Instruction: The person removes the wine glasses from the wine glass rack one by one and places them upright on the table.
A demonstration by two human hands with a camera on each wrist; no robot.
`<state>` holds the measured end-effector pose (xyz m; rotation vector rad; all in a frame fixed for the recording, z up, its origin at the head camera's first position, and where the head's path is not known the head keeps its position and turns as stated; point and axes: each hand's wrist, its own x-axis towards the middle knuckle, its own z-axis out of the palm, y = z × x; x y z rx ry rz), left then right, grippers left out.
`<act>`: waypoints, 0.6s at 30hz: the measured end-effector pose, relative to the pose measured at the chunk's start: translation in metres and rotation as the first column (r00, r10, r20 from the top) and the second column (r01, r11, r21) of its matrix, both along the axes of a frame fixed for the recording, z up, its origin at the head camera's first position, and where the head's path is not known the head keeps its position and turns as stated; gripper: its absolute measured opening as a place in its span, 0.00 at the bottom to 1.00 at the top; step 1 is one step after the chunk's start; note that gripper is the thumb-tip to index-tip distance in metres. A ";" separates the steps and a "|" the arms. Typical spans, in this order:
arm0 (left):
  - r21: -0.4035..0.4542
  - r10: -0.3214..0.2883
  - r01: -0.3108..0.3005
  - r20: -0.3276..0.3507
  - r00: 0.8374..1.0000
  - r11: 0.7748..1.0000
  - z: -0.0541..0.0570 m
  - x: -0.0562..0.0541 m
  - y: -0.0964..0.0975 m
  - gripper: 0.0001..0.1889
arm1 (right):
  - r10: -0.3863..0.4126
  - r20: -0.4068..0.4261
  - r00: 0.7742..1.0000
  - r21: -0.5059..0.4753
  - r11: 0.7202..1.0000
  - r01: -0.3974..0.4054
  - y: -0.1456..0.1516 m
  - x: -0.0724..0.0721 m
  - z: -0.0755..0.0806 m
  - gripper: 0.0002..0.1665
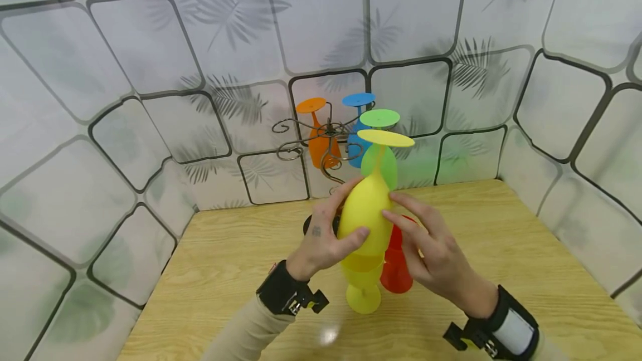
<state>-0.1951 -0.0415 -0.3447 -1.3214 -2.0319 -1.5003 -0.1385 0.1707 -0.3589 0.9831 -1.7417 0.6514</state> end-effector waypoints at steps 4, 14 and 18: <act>-0.022 -0.032 0.033 0.019 0.999 0.999 0.001 0.002 0.002 0.43 | -0.043 -0.078 0.996 0.054 0.997 0.047 0.004 -0.003 0.004 0.20; -0.054 -0.080 0.082 0.046 0.996 0.995 0.003 0.005 0.005 0.44 | -0.139 -0.207 0.968 0.160 0.972 0.174 0.013 -0.008 0.004 0.16; -0.066 -0.090 0.093 0.037 0.995 0.994 0.002 0.005 0.006 0.44 | -0.139 -0.216 0.966 0.206 0.961 0.184 0.015 -0.008 0.006 0.16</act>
